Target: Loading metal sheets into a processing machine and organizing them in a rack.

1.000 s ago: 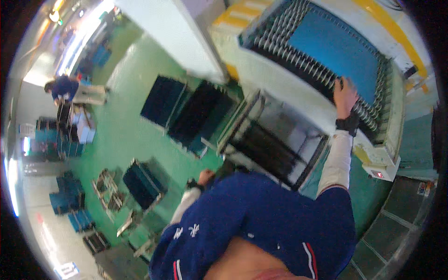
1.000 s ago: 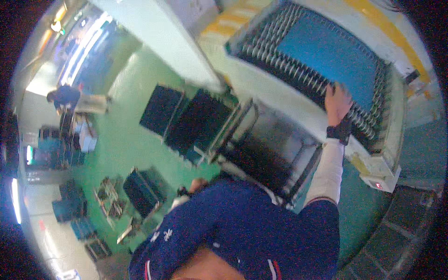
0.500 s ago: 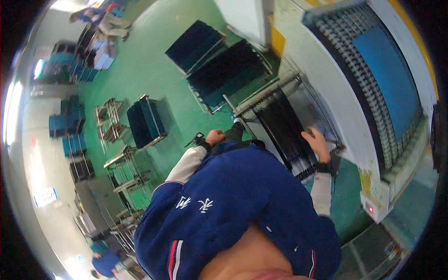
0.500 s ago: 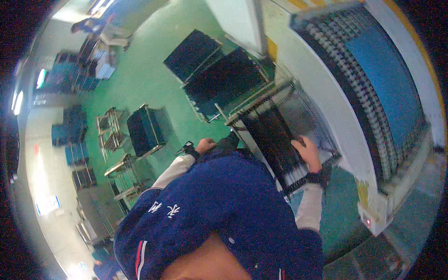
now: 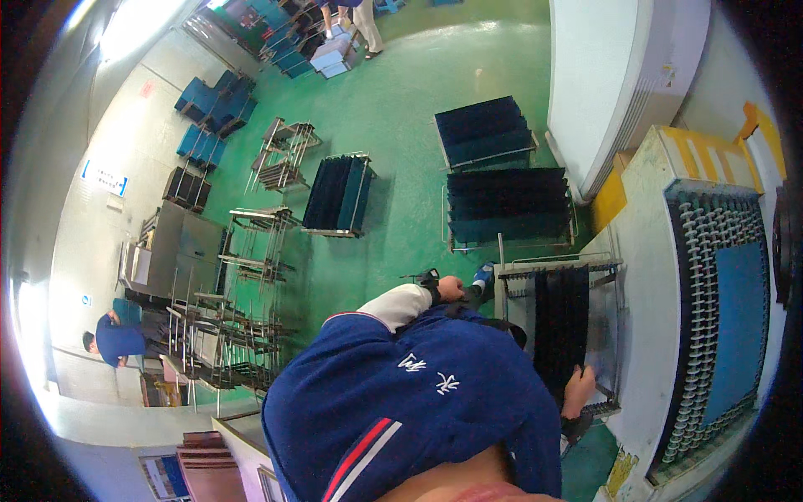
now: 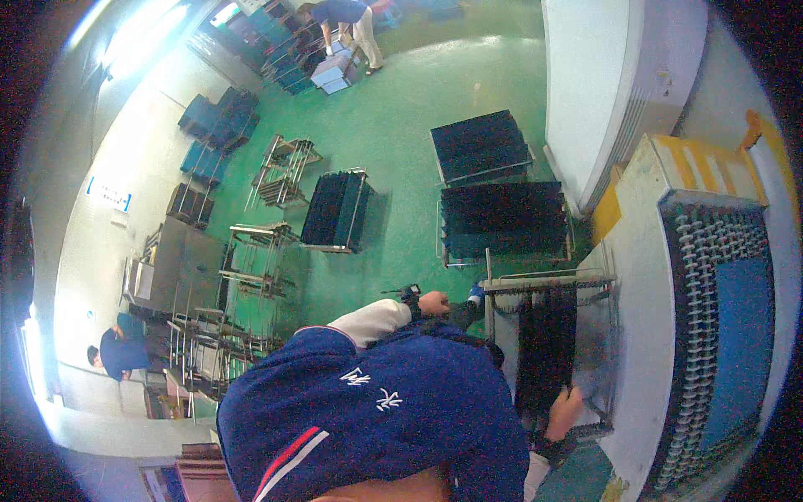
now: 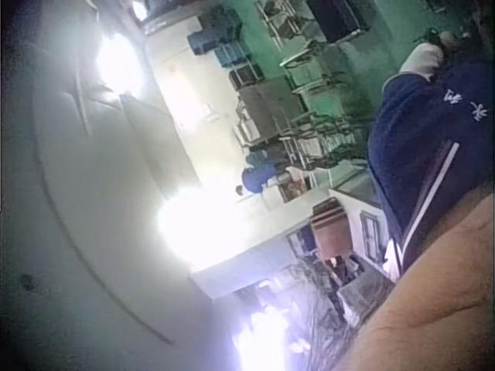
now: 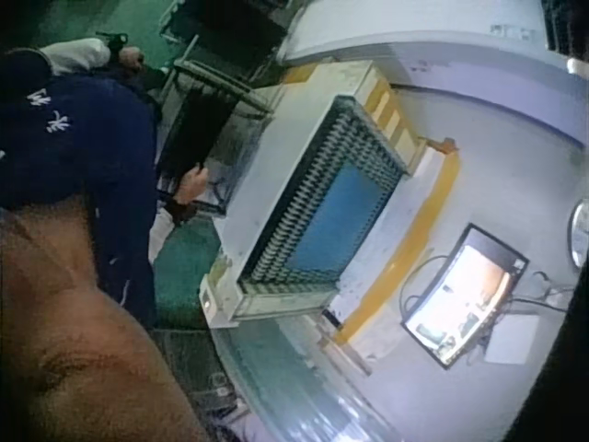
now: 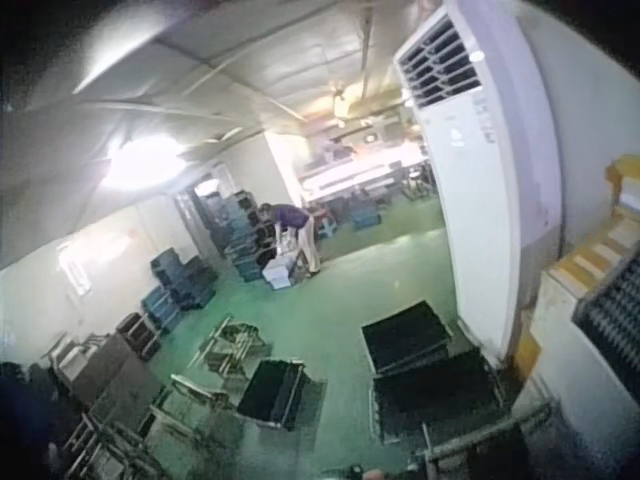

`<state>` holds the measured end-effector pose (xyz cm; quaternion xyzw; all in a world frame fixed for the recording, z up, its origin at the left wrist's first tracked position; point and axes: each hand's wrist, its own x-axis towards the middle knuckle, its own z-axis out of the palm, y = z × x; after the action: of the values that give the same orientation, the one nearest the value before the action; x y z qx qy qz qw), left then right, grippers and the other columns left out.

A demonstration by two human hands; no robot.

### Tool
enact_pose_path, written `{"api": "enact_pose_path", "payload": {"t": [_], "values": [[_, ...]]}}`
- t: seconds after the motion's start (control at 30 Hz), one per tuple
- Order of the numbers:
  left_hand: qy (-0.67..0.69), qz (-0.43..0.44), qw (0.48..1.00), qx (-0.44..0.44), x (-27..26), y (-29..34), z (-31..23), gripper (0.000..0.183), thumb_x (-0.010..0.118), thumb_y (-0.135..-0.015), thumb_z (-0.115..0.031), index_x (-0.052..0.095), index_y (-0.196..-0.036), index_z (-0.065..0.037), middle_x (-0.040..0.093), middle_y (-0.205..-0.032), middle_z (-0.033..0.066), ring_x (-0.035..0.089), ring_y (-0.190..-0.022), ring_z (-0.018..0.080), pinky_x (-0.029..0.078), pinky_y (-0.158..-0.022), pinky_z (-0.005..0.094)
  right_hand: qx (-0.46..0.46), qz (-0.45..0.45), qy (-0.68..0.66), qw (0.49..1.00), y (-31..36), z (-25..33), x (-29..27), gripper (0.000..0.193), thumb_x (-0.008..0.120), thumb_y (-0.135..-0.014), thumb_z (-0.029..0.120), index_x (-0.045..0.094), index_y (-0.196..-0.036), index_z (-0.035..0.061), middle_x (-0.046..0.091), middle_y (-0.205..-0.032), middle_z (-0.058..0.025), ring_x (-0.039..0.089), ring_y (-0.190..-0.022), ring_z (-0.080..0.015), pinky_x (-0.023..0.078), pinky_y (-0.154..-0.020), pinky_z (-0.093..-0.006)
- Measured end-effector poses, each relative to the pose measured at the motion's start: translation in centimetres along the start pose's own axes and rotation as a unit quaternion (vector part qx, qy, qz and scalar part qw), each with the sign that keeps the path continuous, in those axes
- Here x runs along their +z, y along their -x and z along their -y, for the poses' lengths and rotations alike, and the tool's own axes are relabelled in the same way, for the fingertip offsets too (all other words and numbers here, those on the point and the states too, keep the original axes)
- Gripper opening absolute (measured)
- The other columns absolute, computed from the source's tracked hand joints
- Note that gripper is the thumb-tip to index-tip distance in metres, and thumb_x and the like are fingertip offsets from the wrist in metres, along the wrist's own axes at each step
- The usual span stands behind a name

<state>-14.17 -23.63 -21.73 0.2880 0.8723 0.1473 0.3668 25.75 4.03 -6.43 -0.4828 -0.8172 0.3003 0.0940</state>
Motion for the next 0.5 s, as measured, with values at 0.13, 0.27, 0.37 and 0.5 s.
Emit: {"api": "enact_pose_path", "payload": {"t": [0.13,0.27,0.37,0.5], "values": [[0.041,0.023,0.999,0.003,-2.2,0.9,-2.3,0.029,0.065,-0.068,-0.030,0.068,-0.085,-0.006,0.067,-0.082,0.0162,0.064,-0.079,0.0313,0.051,-0.071,0.0426,-0.007,-0.017,0.058,0.998,0.0,-1.6,1.1,0.019,0.057,-0.083,0.017,0.056,-0.084,-0.0026,0.058,-0.082,-0.0249,0.054,-0.079,-0.0435,0.040,-0.069,-0.0478],[0.036,-0.006,0.999,0.033,-2.2,-0.2,-2.8,0.028,0.064,-0.067,-0.029,0.069,-0.083,-0.006,0.067,-0.083,0.0165,0.064,-0.080,0.0322,0.050,-0.072,0.0426,-0.023,-0.017,0.135,0.990,0.1,-0.8,0.4,0.021,0.057,-0.083,0.019,0.058,-0.086,-0.0018,0.059,-0.082,-0.0250,0.055,-0.079,-0.0439,0.042,-0.069,-0.0481],[0.024,0.019,0.997,0.069,-1.2,-2.6,-1.1,0.033,0.066,-0.070,-0.032,0.067,-0.086,-0.003,0.067,-0.082,0.0164,0.064,-0.076,0.0326,0.050,-0.068,0.0432,-0.015,-0.062,0.124,0.990,0.1,0.4,-1.1,0.023,0.057,-0.083,0.021,0.058,-0.084,-0.0016,0.059,-0.084,-0.0256,0.056,-0.082,-0.0434,0.042,-0.069,-0.0481],[-0.028,0.054,0.994,0.096,-0.9,-5.0,-1.2,0.035,0.067,-0.066,-0.036,0.070,-0.082,-0.005,0.067,-0.084,0.0180,0.064,-0.081,0.0330,0.050,-0.071,0.0430,0.054,-0.046,0.161,0.984,2.1,6.3,-7.2,0.026,0.059,-0.082,0.022,0.061,-0.087,-0.0029,0.060,-0.085,-0.0249,0.057,-0.084,-0.0421,0.043,-0.069,-0.0474]]}}
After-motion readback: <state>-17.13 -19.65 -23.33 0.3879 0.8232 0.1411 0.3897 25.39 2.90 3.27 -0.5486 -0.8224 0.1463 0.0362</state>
